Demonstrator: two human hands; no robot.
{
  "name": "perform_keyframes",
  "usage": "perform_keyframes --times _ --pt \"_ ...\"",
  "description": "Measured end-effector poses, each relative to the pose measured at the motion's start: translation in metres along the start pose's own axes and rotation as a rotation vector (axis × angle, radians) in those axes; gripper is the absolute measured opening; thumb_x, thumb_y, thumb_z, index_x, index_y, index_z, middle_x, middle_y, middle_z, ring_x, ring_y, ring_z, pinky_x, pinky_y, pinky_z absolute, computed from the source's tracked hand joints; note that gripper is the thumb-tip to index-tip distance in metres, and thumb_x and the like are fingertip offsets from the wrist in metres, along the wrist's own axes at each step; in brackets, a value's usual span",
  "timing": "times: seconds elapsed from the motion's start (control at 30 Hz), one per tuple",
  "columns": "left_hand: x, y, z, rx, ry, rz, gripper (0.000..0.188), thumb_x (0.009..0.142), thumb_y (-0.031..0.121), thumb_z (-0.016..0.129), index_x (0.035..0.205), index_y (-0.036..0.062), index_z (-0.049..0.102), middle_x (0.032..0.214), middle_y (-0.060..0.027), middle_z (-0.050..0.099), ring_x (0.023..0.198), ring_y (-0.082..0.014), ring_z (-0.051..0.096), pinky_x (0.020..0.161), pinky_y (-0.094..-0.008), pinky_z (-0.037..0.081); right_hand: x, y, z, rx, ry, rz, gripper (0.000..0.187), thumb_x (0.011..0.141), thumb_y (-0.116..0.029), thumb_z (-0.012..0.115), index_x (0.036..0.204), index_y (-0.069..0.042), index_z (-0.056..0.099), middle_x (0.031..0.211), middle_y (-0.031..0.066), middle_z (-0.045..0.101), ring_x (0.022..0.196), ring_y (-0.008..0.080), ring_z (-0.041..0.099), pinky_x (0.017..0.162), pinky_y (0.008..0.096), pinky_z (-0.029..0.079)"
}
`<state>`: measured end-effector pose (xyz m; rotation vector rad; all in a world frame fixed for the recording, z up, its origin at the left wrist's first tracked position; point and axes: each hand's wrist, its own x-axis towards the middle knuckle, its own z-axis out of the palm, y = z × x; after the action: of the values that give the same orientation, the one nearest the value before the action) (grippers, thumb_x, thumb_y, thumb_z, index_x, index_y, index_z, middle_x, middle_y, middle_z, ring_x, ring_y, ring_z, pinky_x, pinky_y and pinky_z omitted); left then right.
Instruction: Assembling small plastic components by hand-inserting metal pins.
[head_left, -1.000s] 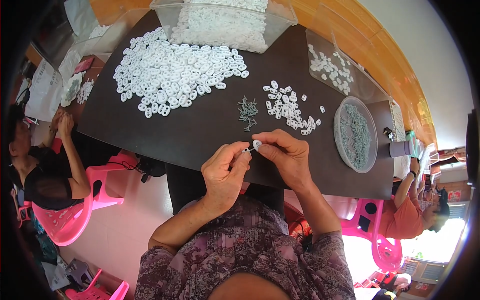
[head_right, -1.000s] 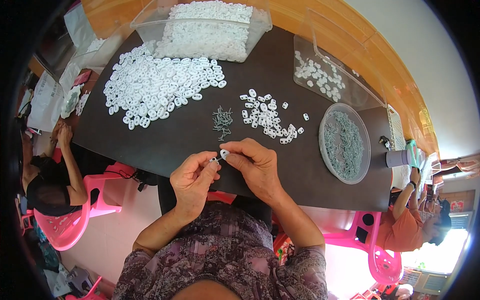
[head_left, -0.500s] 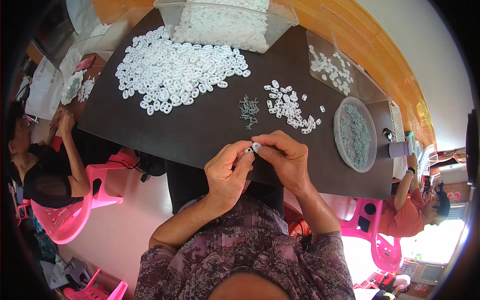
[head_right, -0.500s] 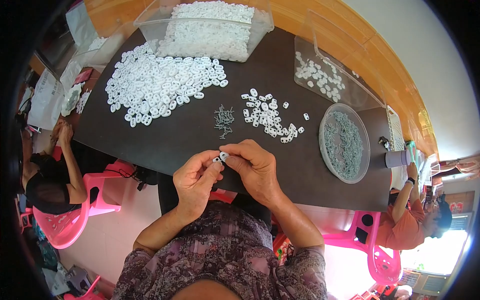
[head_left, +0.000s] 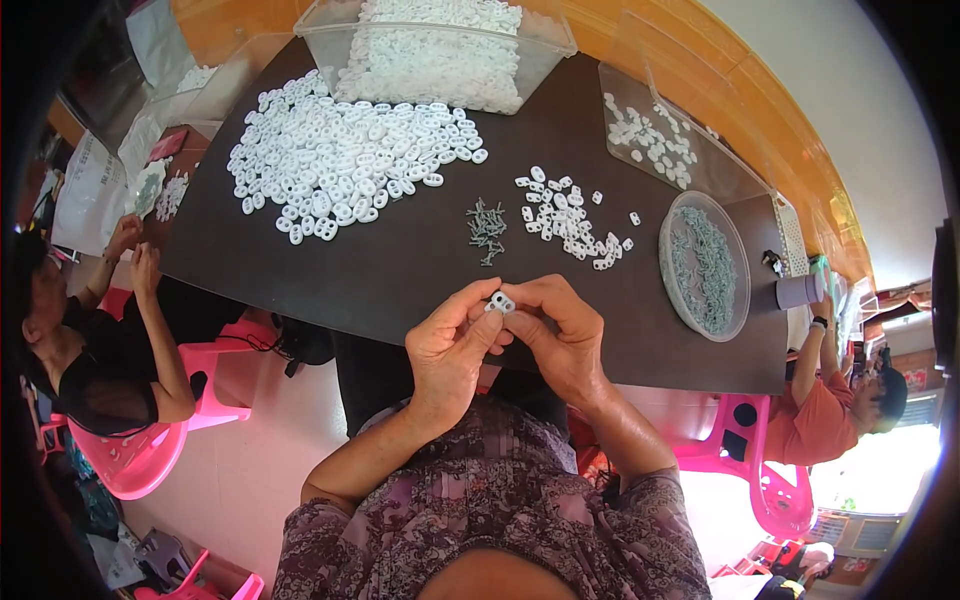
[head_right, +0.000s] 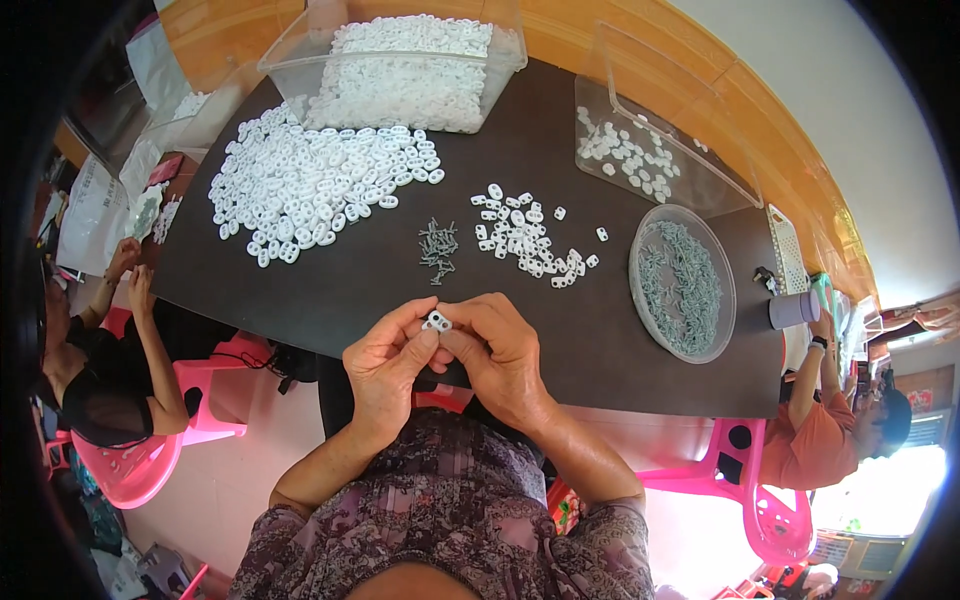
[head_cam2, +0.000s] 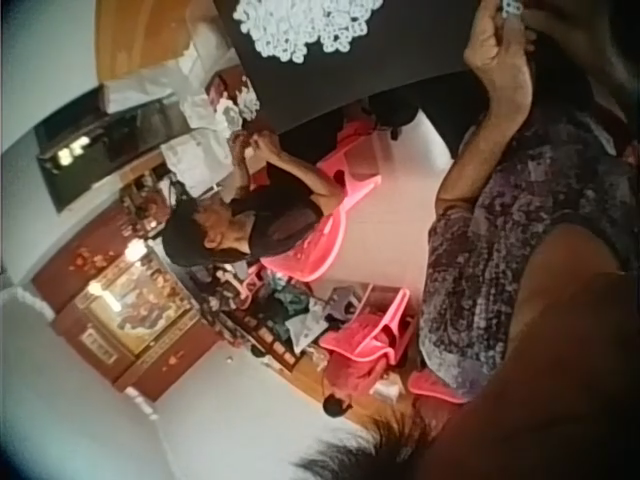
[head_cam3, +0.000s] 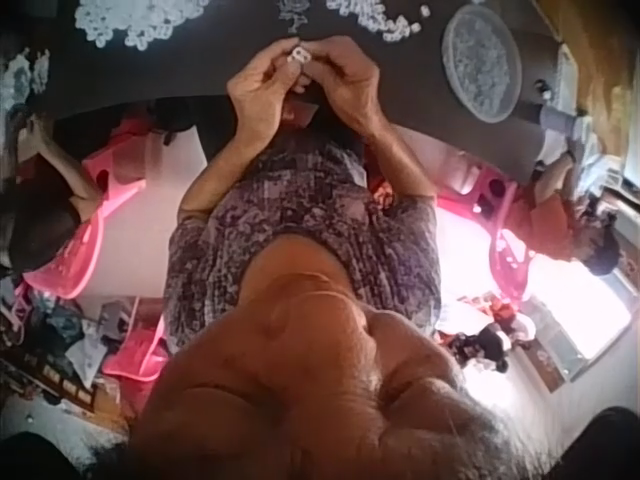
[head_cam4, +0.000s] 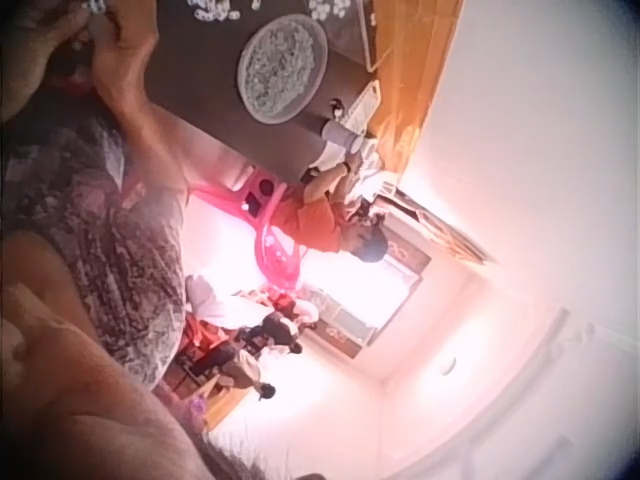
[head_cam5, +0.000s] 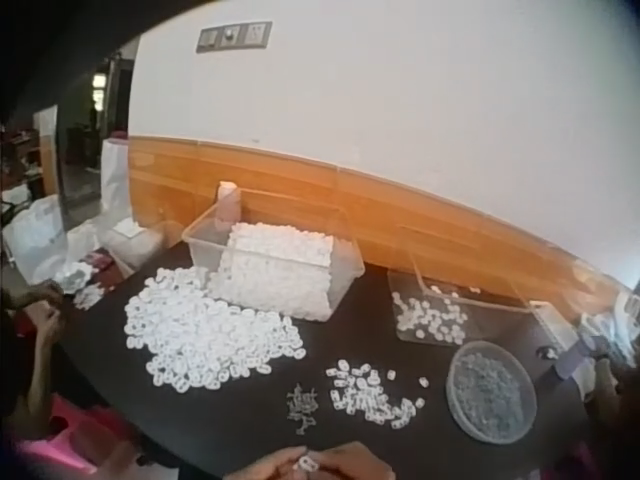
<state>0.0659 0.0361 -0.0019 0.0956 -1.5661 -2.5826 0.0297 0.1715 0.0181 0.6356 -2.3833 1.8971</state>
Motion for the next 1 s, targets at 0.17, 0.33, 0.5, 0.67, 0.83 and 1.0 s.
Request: perform_keyframes --times 0.17,0.33,0.5,0.67,0.83,1.0 --pt "0.002 0.001 -0.001 -0.004 -0.036 0.065 0.031 0.091 0.004 0.058 0.122 -0.0029 0.056 0.094 -0.0059 0.064 0.077 -0.0092 0.060 0.071 -0.0203 0.049 -0.004 -0.005 0.002 -0.068 0.009 -0.053 0.035 0.076 0.004 0.068 0.109 -0.002 0.063 0.097 0.0086 0.057 0.078 0.0149 0.058 0.064 0.0258 0.048" --pt "-0.002 0.002 0.010 -0.083 0.030 0.046 0.027 0.092 0.006 0.058 0.117 -0.0042 0.059 0.099 -0.0074 0.065 0.084 -0.0091 0.060 0.077 -0.0205 0.048 -0.006 -0.004 0.003 -0.213 0.083 -0.192 0.040 0.070 0.004 0.071 0.109 0.000 0.063 0.096 0.0095 0.059 0.074 0.0162 0.057 0.060 0.0254 0.048" --pt "-0.008 0.006 0.018 -0.073 0.033 0.030 0.026 0.092 0.007 0.059 0.116 -0.0037 0.061 0.097 -0.0056 0.065 0.084 -0.0075 0.059 0.076 -0.0190 0.047 -0.010 -0.004 -0.005 -0.119 0.107 -0.216 0.037 0.070 0.005 0.071 0.106 0.001 0.064 0.094 0.0090 0.061 0.073 0.0157 0.055 0.059 0.0261 0.047" --pt "-0.011 0.000 0.025 -0.017 0.031 0.060 0.026 0.092 0.007 0.059 0.115 -0.0036 0.061 0.096 -0.0050 0.064 0.084 -0.0064 0.058 0.075 -0.0180 0.047 -0.013 -0.003 -0.014 -0.063 0.109 -0.195 0.034 0.069 0.005 0.072 0.102 0.001 0.065 0.088 0.0085 0.062 0.070 0.0170 0.054 0.059 0.0277 0.046" --pt "-0.012 -0.002 0.041 0.029 0.030 0.085 0.025 0.091 0.005 0.059 0.114 -0.0035 0.061 0.096 -0.0042 0.064 0.084 -0.0065 0.057 0.076 -0.0190 0.047 -0.017 0.001 -0.027 0.017 0.148 -0.142 0.033 0.067 0.006 0.073 0.098 0.001 0.064 0.081 0.0073 0.062 0.068 0.0184 0.054 0.059 0.0295 0.045" --pt "-0.011 -0.006 0.053 0.113 0.021 0.098 0.025 0.092 0.006 0.059 0.115 -0.0032 0.061 0.098 -0.0043 0.064 0.086 -0.0072 0.057 0.078 -0.0201 0.047 -0.018 0.005 -0.046 -0.026 0.069 -0.197 0.034 0.072 0.008 0.071 0.104 0.003 0.063 0.088 0.0059 0.058 0.073 0.0107 0.053 0.064 0.0229 0.044"
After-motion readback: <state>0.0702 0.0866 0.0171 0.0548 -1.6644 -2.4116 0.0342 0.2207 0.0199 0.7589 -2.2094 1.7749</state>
